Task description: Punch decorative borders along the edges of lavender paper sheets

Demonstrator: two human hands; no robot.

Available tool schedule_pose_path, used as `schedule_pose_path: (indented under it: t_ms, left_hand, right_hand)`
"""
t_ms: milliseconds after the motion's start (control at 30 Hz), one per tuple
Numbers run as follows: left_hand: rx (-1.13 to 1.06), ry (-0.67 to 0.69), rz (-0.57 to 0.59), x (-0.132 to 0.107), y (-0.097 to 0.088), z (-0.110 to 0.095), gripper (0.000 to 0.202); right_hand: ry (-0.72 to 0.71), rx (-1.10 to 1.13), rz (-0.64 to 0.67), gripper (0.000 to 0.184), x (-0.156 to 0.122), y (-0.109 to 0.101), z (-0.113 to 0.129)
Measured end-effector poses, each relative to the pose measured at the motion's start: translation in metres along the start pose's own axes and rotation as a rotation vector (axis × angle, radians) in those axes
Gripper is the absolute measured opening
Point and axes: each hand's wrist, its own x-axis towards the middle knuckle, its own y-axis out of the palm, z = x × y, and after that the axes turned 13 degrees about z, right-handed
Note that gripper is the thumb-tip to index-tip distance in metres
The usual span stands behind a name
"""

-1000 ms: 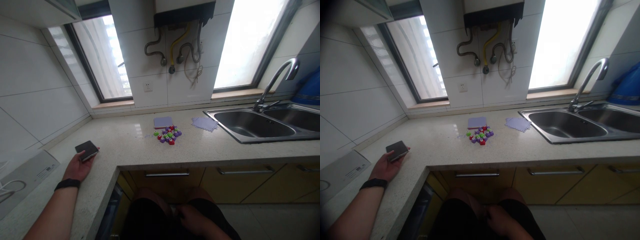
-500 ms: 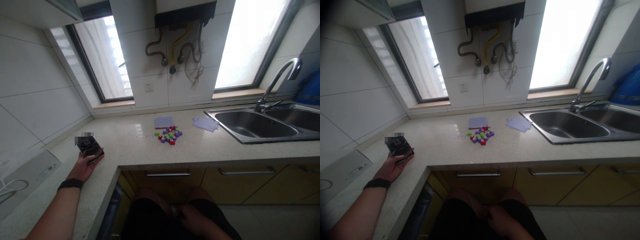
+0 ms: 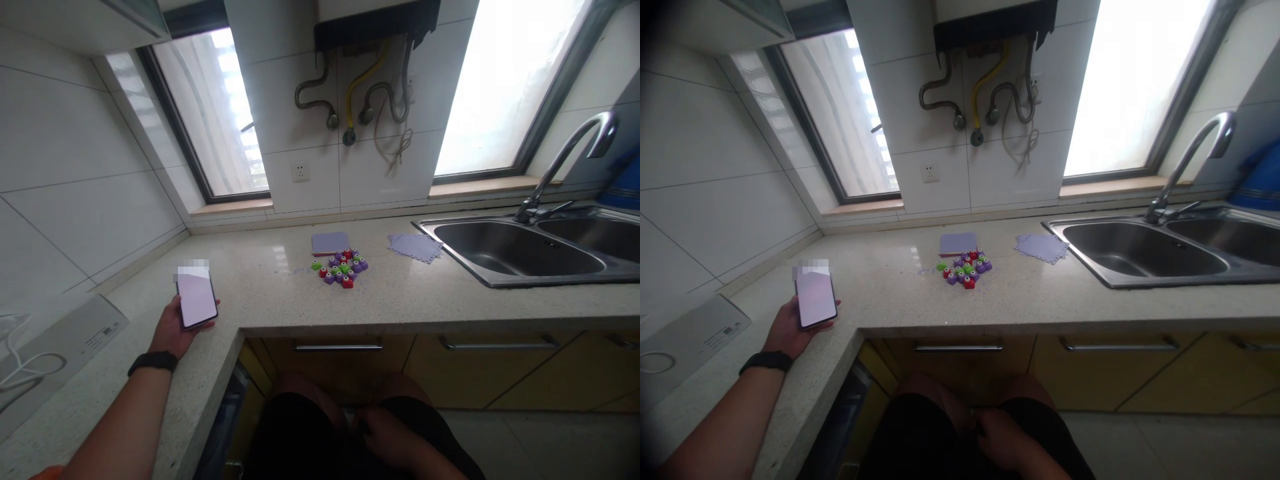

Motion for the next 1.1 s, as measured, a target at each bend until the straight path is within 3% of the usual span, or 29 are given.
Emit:
schedule_pose_path:
  t_ms: [200,1100]
  left_hand:
    - [0.107,0.076,0.091,-0.004,-0.002,0.001,0.068]
    - [0.221,0.086,0.087,0.001,-0.009,0.008,0.053]
  right_hand:
    - [0.01,-0.025,0.005,0.027,-0.002,-0.003,0.004]
    - [-0.009,-0.002,-0.005,0.025,0.001,0.0,-0.003]
